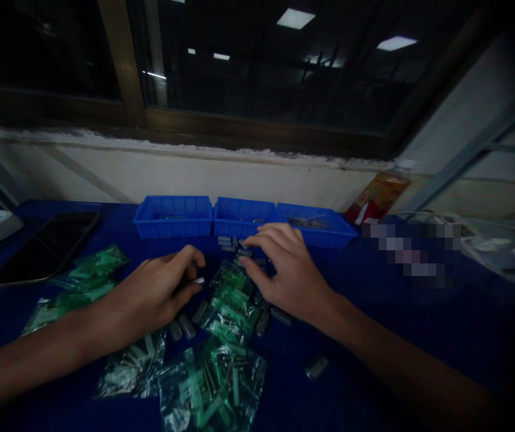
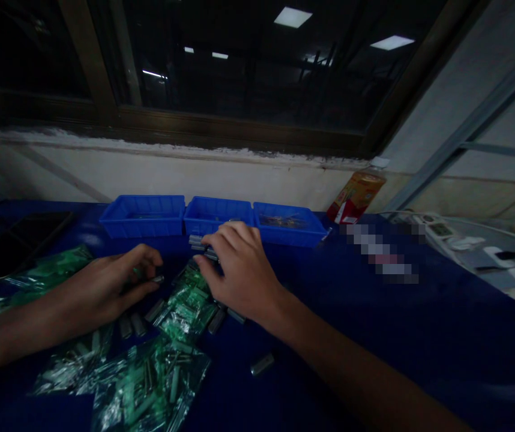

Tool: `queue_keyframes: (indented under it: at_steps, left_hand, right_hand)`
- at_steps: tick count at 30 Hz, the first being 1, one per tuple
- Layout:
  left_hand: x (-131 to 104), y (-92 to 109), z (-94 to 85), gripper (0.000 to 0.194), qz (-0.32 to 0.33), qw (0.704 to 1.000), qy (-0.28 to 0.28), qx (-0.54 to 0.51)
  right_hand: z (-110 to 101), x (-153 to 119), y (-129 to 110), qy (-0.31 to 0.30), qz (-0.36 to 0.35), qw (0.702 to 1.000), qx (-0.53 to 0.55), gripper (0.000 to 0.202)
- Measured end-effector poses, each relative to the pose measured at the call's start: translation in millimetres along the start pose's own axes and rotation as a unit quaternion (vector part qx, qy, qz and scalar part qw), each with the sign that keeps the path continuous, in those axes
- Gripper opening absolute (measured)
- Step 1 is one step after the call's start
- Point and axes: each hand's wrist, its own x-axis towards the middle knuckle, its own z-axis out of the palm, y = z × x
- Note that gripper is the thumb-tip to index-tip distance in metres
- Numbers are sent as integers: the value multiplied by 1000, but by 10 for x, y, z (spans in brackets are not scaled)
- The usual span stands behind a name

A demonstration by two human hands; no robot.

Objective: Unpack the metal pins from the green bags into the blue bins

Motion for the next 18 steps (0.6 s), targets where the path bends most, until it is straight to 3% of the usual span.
queue_keyframes:
  at_steps: [4,7,11,18]
  left_hand:
    - [-96,188,119,12,-19,986,19,-165]
    - [-222,318,236,9,-23,974,51,-219]
    - [-291,361,309,7,-43,965,64,-250]
    - [-271,346,261,12,-51,969,52,-236]
  right_hand:
    - [-106,-111,-315,-68,-99,992,42,23]
    - [-133,-173,-415,-81,-145,985,53,16]
    - [-103,-194,-430,-48,-146,986,60,11]
    - [16,-186,-447,-5,-89,996,23,19]
